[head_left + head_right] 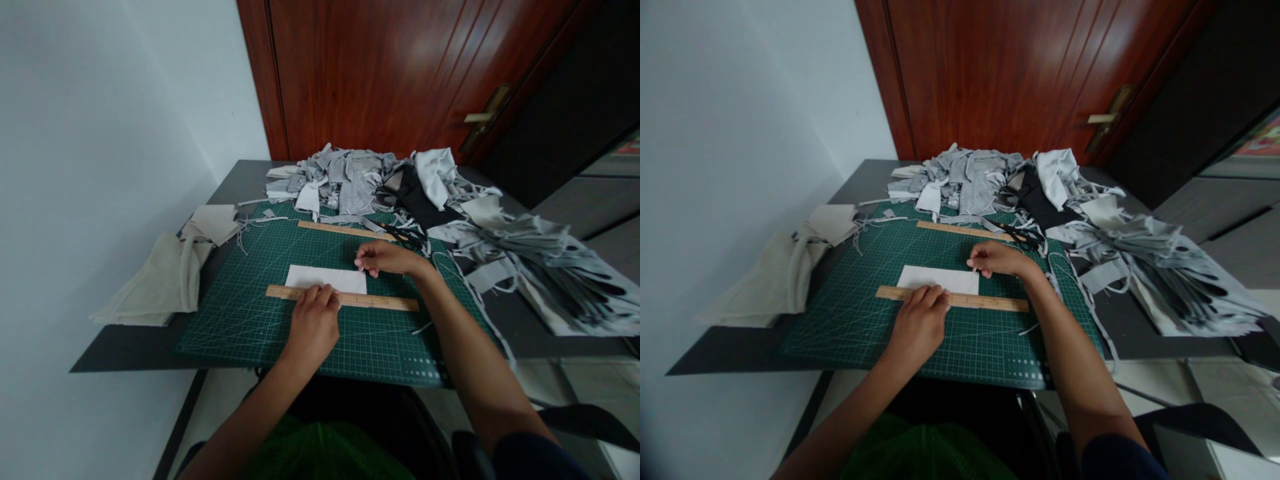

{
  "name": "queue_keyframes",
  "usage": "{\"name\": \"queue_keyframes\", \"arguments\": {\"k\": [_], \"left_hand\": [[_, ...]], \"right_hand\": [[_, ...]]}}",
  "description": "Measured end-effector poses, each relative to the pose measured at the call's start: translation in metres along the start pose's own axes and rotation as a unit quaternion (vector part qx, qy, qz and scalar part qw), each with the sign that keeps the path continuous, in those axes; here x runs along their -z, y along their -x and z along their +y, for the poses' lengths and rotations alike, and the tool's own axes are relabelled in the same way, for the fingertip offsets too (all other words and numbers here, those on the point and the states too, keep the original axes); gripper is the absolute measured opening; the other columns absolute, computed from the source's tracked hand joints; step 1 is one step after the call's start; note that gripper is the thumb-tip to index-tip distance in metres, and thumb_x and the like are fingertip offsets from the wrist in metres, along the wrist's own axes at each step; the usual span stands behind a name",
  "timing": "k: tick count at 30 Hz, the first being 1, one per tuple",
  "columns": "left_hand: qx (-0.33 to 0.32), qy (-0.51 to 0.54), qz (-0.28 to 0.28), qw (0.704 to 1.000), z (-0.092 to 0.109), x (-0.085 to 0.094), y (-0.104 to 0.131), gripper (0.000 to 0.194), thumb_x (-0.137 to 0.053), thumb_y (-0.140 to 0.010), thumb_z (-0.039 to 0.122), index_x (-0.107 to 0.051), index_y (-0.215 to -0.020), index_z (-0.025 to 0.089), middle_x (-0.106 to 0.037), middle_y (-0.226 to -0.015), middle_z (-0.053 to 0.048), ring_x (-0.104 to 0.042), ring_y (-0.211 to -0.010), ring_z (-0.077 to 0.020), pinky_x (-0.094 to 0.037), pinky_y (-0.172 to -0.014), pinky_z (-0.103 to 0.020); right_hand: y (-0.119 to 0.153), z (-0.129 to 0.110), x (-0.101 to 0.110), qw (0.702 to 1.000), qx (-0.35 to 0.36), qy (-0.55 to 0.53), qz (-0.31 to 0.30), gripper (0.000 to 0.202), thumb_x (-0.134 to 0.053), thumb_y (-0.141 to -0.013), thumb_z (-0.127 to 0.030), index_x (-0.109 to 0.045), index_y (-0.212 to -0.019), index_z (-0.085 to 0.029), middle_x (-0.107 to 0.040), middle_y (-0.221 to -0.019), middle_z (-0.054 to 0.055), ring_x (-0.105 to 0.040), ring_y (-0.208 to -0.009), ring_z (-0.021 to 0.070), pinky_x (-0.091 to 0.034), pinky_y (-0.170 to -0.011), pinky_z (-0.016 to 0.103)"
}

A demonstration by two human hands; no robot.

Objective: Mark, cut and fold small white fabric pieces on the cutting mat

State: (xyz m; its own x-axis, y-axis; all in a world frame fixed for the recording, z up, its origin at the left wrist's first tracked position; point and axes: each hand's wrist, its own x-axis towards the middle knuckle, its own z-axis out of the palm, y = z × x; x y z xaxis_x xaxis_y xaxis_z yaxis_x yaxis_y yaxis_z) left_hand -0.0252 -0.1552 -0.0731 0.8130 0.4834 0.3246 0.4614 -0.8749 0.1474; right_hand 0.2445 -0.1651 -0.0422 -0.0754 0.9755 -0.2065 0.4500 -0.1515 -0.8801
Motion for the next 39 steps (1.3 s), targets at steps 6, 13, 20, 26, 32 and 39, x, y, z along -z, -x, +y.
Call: {"name": "queue_keyframes", "arguments": {"k": [6,13,20,26,32,39], "left_hand": [[-0.005,0.001,0.007,1.000,-0.0011,-0.0017,0.0000,0.026,-0.055,-0.096,0.009,-0.072,-0.114,0.014,-0.069,-0.116,-0.011,-0.061,-0.110,-0.0294,-0.053,-0.096,-0.047],[-0.003,0.007,0.011,1.000,-0.0006,-0.0008,-0.0001,0.025,-0.055,-0.096,0.009,-0.072,-0.114,0.013,-0.070,-0.116,-0.011,-0.061,-0.110,-0.0291,-0.054,-0.096,-0.048],[-0.009,0.006,0.009,1.000,-0.0011,-0.0029,0.0007,0.027,-0.054,-0.096,0.010,-0.072,-0.116,0.011,-0.069,-0.123,-0.013,-0.059,-0.112,-0.0300,-0.053,-0.099,-0.048],[-0.004,0.019,0.015,1.000,-0.0011,-0.0017,0.0001,0.028,-0.051,-0.097,0.009,-0.073,-0.114,0.014,-0.069,-0.118,-0.012,-0.060,-0.110,-0.0289,-0.054,-0.098,-0.048],[-0.008,0.017,0.021,1.000,-0.0010,-0.0018,0.0000,0.026,-0.051,-0.098,0.011,-0.073,-0.114,0.012,-0.069,-0.117,-0.012,-0.060,-0.109,-0.0283,-0.054,-0.097,-0.048],[0.001,0.019,0.018,1.000,0.0005,-0.0004,-0.0015,0.025,-0.051,-0.100,0.013,-0.073,-0.113,0.014,-0.070,-0.115,-0.012,-0.060,-0.107,-0.0280,-0.054,-0.097,-0.048]], "right_hand": [[-0.0020,0.0023,0.0004,1.000,-0.015,-0.015,-0.001,0.038,-0.076,-0.079,-0.053,-0.061,-0.083,-0.018,-0.062,-0.067,-0.003,-0.056,-0.053,0.0092,-0.043,-0.049,0.021],[-0.0051,0.0002,-0.0060,1.000,0.001,0.025,-0.014,0.038,-0.072,-0.083,-0.054,-0.062,-0.082,-0.017,-0.059,-0.064,-0.004,-0.053,-0.051,0.0096,-0.042,-0.048,0.022],[-0.0058,0.0046,-0.0058,0.999,0.005,0.011,-0.037,0.041,-0.070,-0.084,-0.058,-0.062,-0.080,-0.018,-0.058,-0.064,-0.003,-0.052,-0.052,0.0099,-0.044,-0.049,0.023],[-0.0063,0.0048,-0.0054,0.999,0.037,0.028,-0.003,0.041,-0.066,-0.088,-0.057,-0.060,-0.077,-0.018,-0.055,-0.057,-0.005,-0.050,-0.051,0.0100,-0.039,-0.051,0.022],[-0.0070,0.0012,-0.0078,0.999,0.028,0.045,-0.011,0.039,-0.066,-0.088,-0.056,-0.061,-0.078,-0.018,-0.055,-0.055,-0.005,-0.050,-0.049,0.0103,-0.037,-0.051,0.023],[-0.0044,-0.0038,-0.0087,0.998,0.018,0.064,-0.003,0.041,-0.064,-0.088,-0.058,-0.061,-0.078,-0.018,-0.055,-0.054,-0.005,-0.050,-0.048,0.0107,-0.037,-0.050,0.023]]}}
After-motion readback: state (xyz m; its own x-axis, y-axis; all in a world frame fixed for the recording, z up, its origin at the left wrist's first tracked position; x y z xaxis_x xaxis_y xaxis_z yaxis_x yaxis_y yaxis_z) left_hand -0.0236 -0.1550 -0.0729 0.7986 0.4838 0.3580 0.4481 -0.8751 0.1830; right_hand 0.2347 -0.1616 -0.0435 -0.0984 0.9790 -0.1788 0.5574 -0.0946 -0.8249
